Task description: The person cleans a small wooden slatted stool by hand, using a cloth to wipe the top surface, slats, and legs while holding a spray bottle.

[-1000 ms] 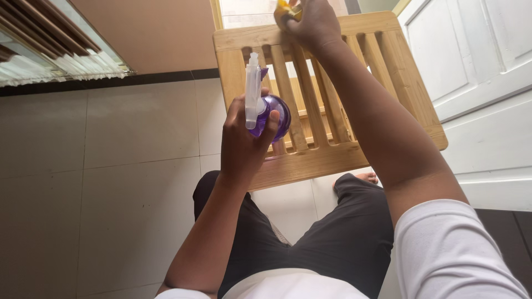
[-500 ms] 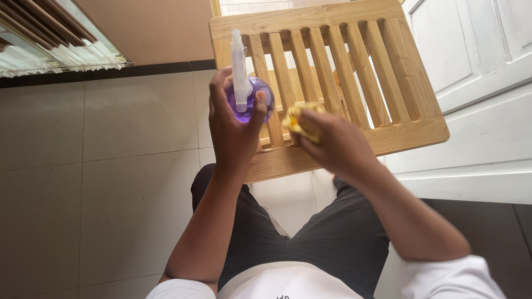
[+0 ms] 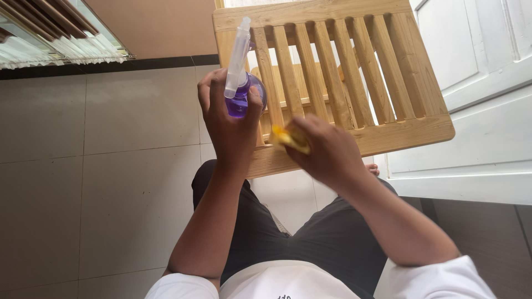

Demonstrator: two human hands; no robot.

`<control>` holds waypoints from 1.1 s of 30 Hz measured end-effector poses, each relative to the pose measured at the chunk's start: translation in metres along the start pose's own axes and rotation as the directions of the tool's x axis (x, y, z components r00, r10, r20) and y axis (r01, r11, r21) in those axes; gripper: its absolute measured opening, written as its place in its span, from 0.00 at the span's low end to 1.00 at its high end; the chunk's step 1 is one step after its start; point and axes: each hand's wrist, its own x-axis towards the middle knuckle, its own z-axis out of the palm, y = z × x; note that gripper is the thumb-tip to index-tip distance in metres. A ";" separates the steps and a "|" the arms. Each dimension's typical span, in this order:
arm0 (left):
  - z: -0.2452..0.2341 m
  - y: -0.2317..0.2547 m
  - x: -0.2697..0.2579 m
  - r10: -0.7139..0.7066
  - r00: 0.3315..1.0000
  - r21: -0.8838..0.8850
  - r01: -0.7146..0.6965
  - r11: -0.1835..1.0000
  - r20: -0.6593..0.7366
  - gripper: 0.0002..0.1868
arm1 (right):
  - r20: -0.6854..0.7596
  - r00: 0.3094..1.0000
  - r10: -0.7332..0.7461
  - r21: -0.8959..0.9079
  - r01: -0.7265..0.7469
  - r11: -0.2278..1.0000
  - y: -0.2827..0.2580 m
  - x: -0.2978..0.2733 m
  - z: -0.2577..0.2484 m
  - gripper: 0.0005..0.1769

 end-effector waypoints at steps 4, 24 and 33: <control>-0.002 0.000 0.000 0.024 0.999 0.004 -0.024 1.000 -0.037 0.21 | -0.031 1.000 -0.003 -0.072 0.000 0.997 0.012 0.060 0.001 0.19; -0.003 0.003 0.001 0.057 0.998 0.062 -0.056 0.996 -0.010 0.22 | -0.425 0.884 -0.192 -0.233 0.098 0.967 0.081 0.266 0.032 0.16; -0.004 -0.002 0.002 0.020 1.000 -0.050 -0.020 0.999 0.015 0.22 | 0.057 0.997 0.055 -0.035 -0.053 0.998 0.036 0.096 -0.025 0.22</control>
